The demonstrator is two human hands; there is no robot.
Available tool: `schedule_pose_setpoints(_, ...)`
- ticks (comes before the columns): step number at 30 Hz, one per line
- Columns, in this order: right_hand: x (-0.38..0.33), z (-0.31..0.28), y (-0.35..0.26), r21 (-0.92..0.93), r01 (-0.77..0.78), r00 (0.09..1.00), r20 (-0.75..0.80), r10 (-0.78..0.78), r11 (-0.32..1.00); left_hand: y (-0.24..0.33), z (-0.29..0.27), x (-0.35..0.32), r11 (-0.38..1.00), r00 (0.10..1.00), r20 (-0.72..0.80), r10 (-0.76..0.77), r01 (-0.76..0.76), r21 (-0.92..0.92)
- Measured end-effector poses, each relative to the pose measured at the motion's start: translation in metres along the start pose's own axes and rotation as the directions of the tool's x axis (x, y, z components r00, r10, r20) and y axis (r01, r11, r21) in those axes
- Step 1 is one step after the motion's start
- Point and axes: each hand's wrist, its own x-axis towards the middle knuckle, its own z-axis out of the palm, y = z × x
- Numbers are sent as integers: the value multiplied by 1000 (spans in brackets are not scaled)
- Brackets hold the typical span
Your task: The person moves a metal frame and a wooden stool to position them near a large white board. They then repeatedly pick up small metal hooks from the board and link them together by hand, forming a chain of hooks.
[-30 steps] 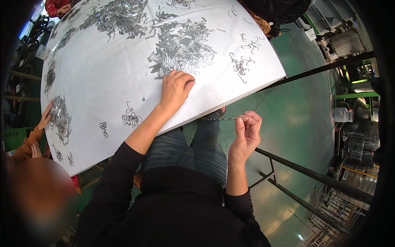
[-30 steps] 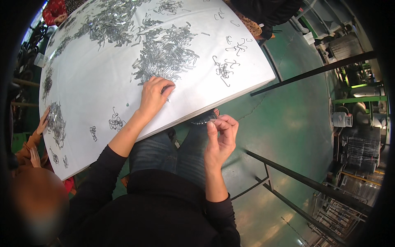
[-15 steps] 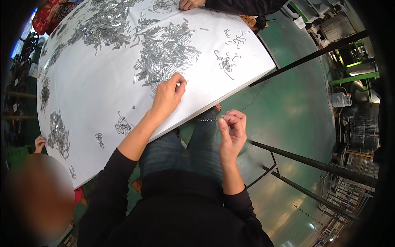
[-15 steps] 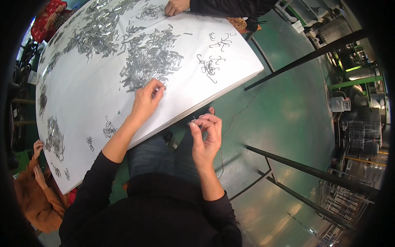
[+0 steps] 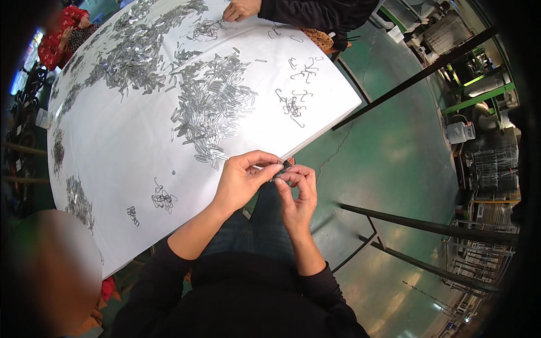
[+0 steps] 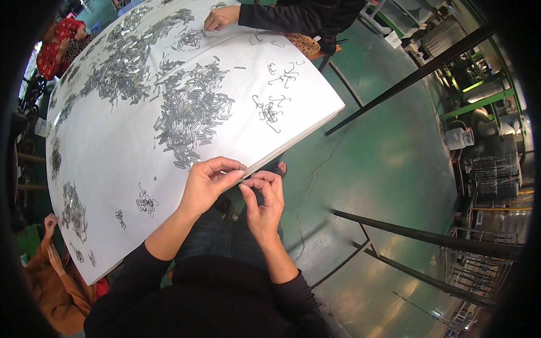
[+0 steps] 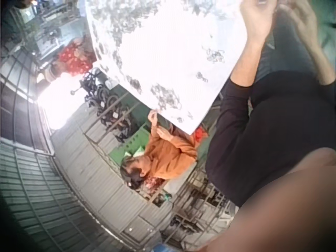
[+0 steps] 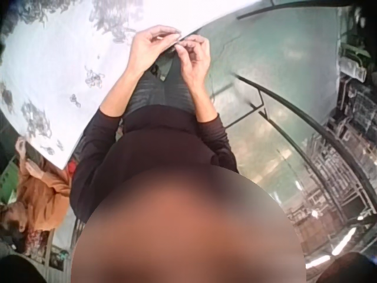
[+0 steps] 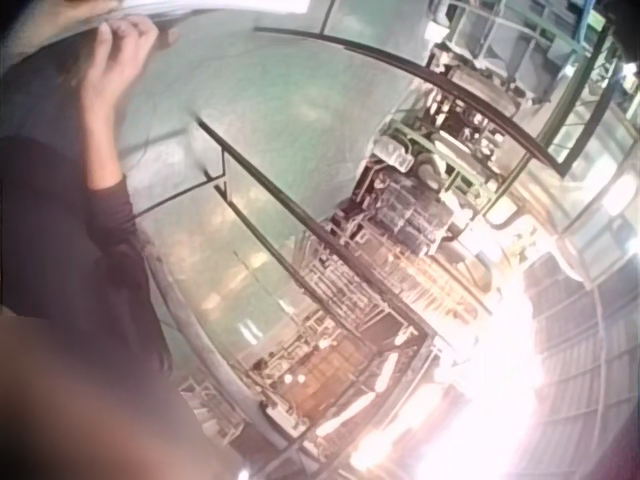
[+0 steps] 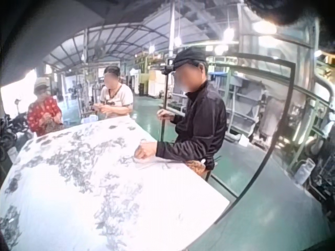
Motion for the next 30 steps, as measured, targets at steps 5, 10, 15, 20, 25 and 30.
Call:
schedule_pose_setpoints(5,2,0,-1,-51,30,1000,-7,-30,998,2,4,-4,996,997,-26,77,-75,54)
schedule_pose_setpoints(10,2,1,4,-71,21,1000,-12,-22,997,-3,6,-7,948,958,-27,286,-279,156)
schedule_pose_setpoints(15,8,-7,12,-97,113,993,34,-110,989,-8,9,-8,916,927,-77,367,-346,202)
schedule_pose_setpoints(20,76,-30,40,-279,195,979,119,-168,940,-9,6,-7,896,920,-60,388,-361,260)
schedule_pose_setpoints(25,202,-16,87,-494,248,942,324,-89,833,-6,9,-8,886,918,-10,396,-379,265)
schedule_pose_setpoints(30,280,-1,108,-756,350,864,489,121,553,-4,10,-13,881,919,7,393,-379,283)
